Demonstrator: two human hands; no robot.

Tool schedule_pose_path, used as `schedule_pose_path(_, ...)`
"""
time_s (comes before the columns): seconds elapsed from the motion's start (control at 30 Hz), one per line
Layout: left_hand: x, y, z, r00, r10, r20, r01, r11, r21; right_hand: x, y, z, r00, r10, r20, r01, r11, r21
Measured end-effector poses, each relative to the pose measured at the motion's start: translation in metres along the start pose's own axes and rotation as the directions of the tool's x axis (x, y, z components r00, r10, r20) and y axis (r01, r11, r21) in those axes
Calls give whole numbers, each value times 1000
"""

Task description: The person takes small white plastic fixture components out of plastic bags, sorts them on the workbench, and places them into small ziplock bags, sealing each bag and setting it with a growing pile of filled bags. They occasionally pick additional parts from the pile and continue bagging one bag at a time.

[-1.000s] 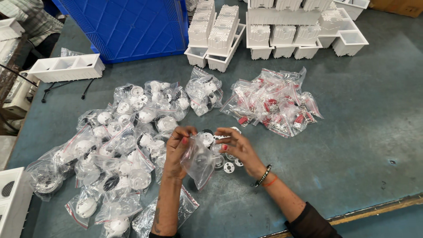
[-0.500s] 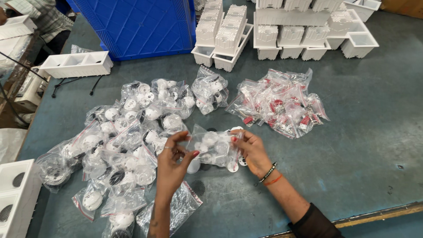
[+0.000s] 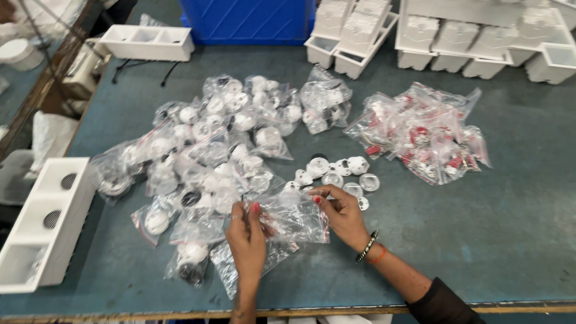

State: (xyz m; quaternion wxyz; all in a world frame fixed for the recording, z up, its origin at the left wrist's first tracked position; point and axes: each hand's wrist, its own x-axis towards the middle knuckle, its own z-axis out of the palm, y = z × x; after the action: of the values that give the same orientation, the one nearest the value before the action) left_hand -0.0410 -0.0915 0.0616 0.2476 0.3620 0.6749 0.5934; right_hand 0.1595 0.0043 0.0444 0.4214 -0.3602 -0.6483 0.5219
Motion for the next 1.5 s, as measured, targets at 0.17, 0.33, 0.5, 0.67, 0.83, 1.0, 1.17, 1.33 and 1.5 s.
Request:
schedule_pose_path(0.17, -41, -7, -19, 947, -69, -313, 83, 996, 29, -9, -10, 28, 963, 34, 267, -51, 997, 55)
schedule_pose_path(0.33, -49, -21, -46, 930, 69, -360, 68, 933, 353, -5, -26, 62, 970, 48, 236, -2, 982, -190)
schedule_pose_path(0.5, -59, -25, -68, 917, 22, -398, 198, 841, 503, 0, -30, 78, 968, 13, 251, 85, 924, -374)
schedule_pose_path(0.67, -70, -13, -69, 846, 351, -401, -72, 821, 567, -7, -24, 79, 957, -69, 283, 204, 854, -479)
schedule_pose_path(0.83, -53, -14, -20, 992, 97, 84, -42, 864, -501, -10, -21, 77, 950, -53, 308, 212, 835, -508)
schedule_pose_path(1.0, -5, -49, -1, 985, -170, 25, 145, 743, -653, -1, -23, 66, 978, -13, 207, 123, 840, -528)
schedule_pose_path(1.17, -11, -71, -2, 996, -80, 31, 83, 809, -581, 29, -24, 47, 948, -273, 164, 307, 645, -700)
schedule_pose_path(1.33, -13, -54, 1, 984, 10, 178, 52, 941, -336, 62, -11, 55, 816, -335, 471, 577, 523, -627)
schedule_pose_path(1.5, -22, -24, 1, 853, 389, 348, -472, 859, 198, 73, 11, 57, 824, -316, 471, 566, 404, -719)
